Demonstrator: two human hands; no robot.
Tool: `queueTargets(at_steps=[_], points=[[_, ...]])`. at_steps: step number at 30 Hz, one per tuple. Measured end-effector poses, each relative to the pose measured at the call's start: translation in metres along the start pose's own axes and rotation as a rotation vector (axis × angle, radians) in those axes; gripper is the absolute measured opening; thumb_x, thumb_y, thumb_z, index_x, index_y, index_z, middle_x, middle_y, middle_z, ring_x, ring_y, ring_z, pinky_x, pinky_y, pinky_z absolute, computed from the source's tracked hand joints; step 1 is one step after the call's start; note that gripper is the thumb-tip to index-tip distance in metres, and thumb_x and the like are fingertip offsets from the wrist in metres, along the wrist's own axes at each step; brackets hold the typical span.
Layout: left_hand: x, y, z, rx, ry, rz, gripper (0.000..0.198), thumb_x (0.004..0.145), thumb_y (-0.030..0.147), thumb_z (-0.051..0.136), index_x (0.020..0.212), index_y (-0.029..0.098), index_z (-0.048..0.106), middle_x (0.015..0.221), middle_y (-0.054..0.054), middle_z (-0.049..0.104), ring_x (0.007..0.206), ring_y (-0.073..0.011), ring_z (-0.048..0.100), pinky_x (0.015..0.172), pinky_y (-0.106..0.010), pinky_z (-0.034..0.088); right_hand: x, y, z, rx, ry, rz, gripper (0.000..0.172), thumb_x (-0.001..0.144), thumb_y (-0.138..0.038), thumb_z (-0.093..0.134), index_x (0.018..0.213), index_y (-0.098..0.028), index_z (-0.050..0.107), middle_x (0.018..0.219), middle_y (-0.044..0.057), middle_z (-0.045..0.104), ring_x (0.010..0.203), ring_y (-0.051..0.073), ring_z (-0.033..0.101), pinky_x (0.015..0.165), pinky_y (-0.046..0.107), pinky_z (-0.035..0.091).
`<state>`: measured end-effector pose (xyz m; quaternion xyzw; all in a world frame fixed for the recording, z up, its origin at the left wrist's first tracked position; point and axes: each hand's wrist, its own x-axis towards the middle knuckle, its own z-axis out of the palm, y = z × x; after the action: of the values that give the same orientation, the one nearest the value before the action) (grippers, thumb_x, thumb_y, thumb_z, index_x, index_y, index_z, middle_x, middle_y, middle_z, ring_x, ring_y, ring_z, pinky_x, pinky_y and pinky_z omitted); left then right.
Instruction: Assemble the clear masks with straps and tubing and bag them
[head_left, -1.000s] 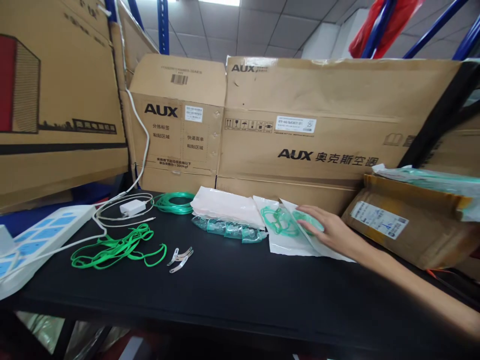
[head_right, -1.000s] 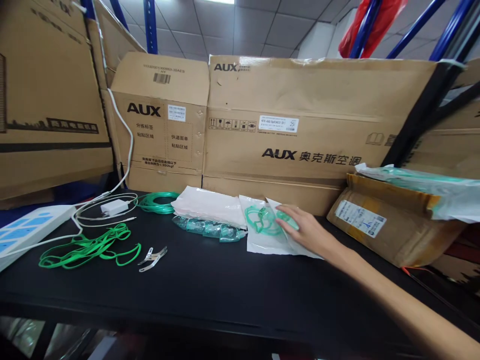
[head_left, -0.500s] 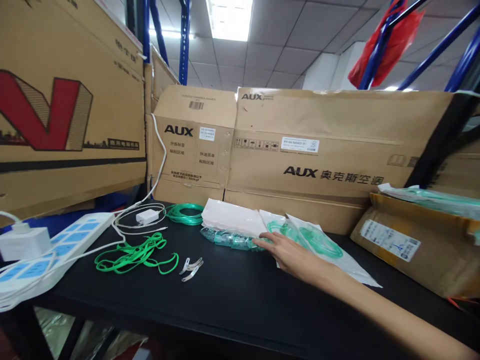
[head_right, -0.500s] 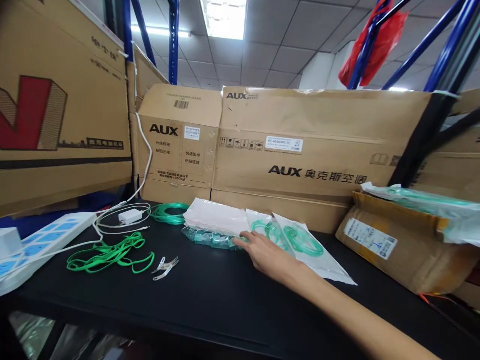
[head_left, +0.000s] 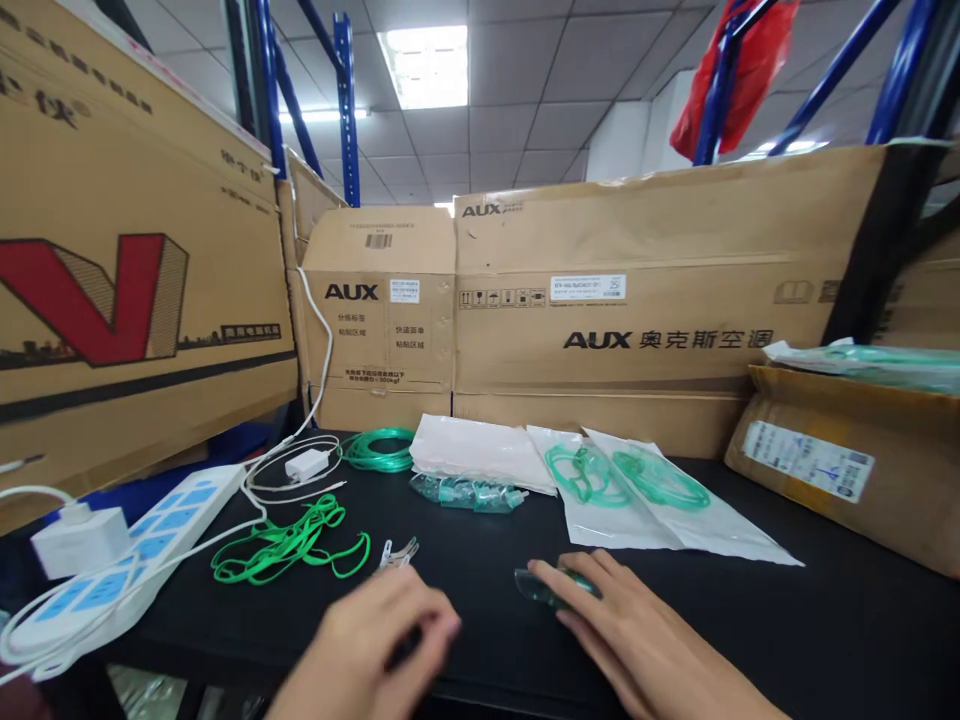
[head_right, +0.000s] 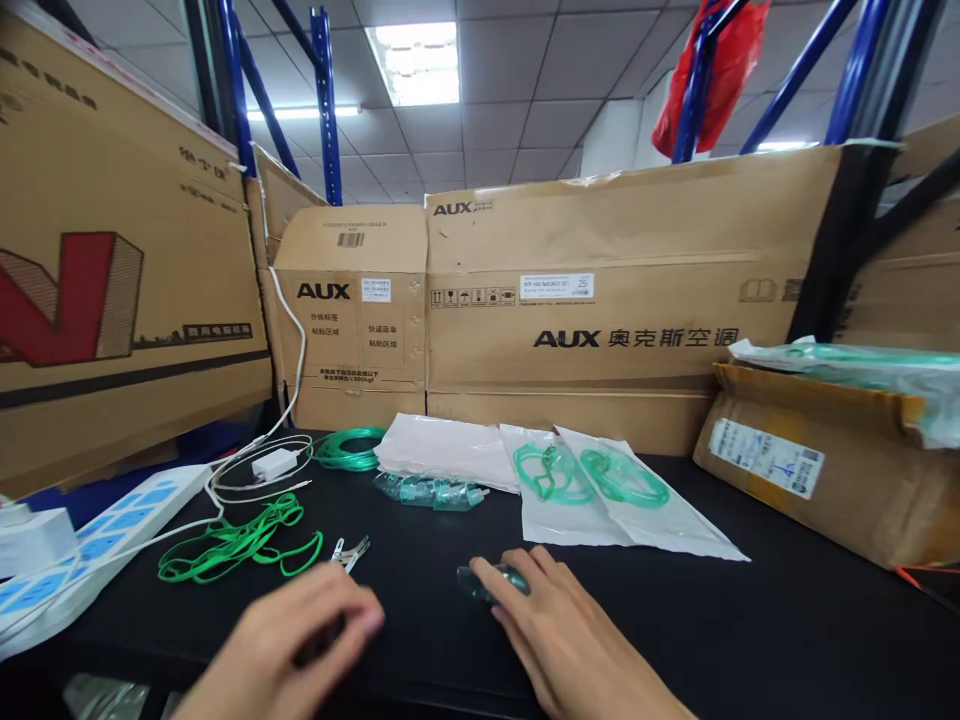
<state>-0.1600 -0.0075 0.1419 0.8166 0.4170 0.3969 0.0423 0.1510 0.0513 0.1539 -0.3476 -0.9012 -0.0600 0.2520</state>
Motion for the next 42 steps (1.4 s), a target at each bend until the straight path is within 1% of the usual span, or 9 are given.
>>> queueTargets(at_steps=[2,4,12,17,22,26,29,34,42], points=[[0.000,-0.015,-0.022,0.211,0.137,-0.165,0.022,0.110,0.038,0.053,0.108,0.027,0.072,0.095,-0.002,0.075,0.085,-0.0223,0.073,0.080,-0.033,0.059,-0.009,-0.004,0.010,0.014,0.028,0.023,0.049,0.104,-0.028,0.052,0.152,-0.040,0.057,0.144,0.013,0.070,0.127,0.040,0.070,0.097,0.058,0.066],[-0.003,-0.027,-0.032,0.342,0.192,-0.189,0.027,0.107,0.049,0.056,0.107,0.028,0.074,0.094,-0.002,0.072,0.084,-0.0234,0.074,0.078,-0.033,0.060,-0.018,-0.005,0.013,0.086,0.019,0.036,0.056,0.103,-0.026,0.057,0.155,-0.043,0.052,0.152,0.009,0.065,0.132,0.039,0.067,0.100,0.055,0.065],[-0.008,-0.050,-0.025,0.372,0.077,-0.133,0.024,0.107,0.043,0.056,0.105,0.031,0.077,0.098,0.000,0.079,0.090,-0.0221,0.080,0.075,-0.026,0.063,-0.024,-0.019,-0.001,0.346,0.085,0.098,0.056,0.102,-0.034,0.062,0.155,-0.048,0.049,0.154,0.003,0.061,0.133,0.033,0.068,0.096,0.040,0.068],[0.003,-0.032,-0.014,0.223,0.014,-0.106,0.019,0.108,0.036,0.057,0.113,0.031,0.074,0.102,0.000,0.079,0.093,-0.0202,0.080,0.080,-0.024,0.063,-0.015,-0.026,0.003,0.403,0.158,0.197,0.045,0.103,-0.038,0.062,0.147,-0.046,0.059,0.139,0.004,0.071,0.123,0.032,0.074,0.093,0.041,0.069],[0.022,-0.006,0.008,0.135,-0.025,-0.014,0.031,0.111,0.026,0.042,0.114,0.027,0.073,0.096,-0.003,0.070,0.076,-0.0153,0.076,0.072,-0.021,0.060,-0.013,-0.023,0.008,0.456,0.230,0.232,0.041,0.100,-0.037,0.067,0.140,-0.041,0.064,0.128,0.005,0.077,0.108,0.030,0.078,0.092,0.043,0.068],[0.043,0.007,0.016,0.056,-0.037,-0.055,0.026,0.110,0.021,0.046,0.105,0.026,0.070,0.101,-0.003,0.068,0.084,-0.0172,0.074,0.079,-0.026,0.059,-0.012,-0.024,0.006,0.529,0.213,0.286,0.036,0.098,-0.037,0.068,0.134,-0.039,0.071,0.126,0.005,0.079,0.114,0.033,0.076,0.097,0.046,0.065],[0.057,0.015,0.019,-0.043,0.027,0.016,0.021,0.108,0.019,0.053,0.108,0.027,0.072,0.104,-0.002,0.070,0.091,-0.0179,0.074,0.082,-0.026,0.058,-0.006,-0.025,0.001,0.690,0.159,0.430,0.039,0.094,-0.047,0.072,0.131,-0.035,0.075,0.131,0.007,0.078,0.122,0.036,0.072,0.104,0.051,0.061],[0.065,0.023,0.027,-0.182,0.175,0.228,0.018,0.107,0.016,0.062,0.118,0.024,0.073,0.097,-0.002,0.077,0.087,-0.0157,0.072,0.078,-0.022,0.058,0.013,-0.033,-0.006,1.140,-0.039,0.512,0.052,0.089,-0.058,0.075,0.129,-0.025,0.076,0.115,0.009,0.081,0.108,0.031,0.076,0.097,0.043,0.062],[0.061,0.024,0.027,-0.270,0.167,0.391,0.017,0.107,0.015,0.062,0.114,0.020,0.076,0.099,-0.006,0.084,0.085,-0.0170,0.077,0.076,-0.026,0.064,0.009,-0.036,-0.009,1.194,-0.084,0.553,0.044,0.088,-0.054,0.078,0.121,-0.024,0.079,0.111,0.007,0.080,0.100,0.027,0.074,0.089,0.037,0.059]])
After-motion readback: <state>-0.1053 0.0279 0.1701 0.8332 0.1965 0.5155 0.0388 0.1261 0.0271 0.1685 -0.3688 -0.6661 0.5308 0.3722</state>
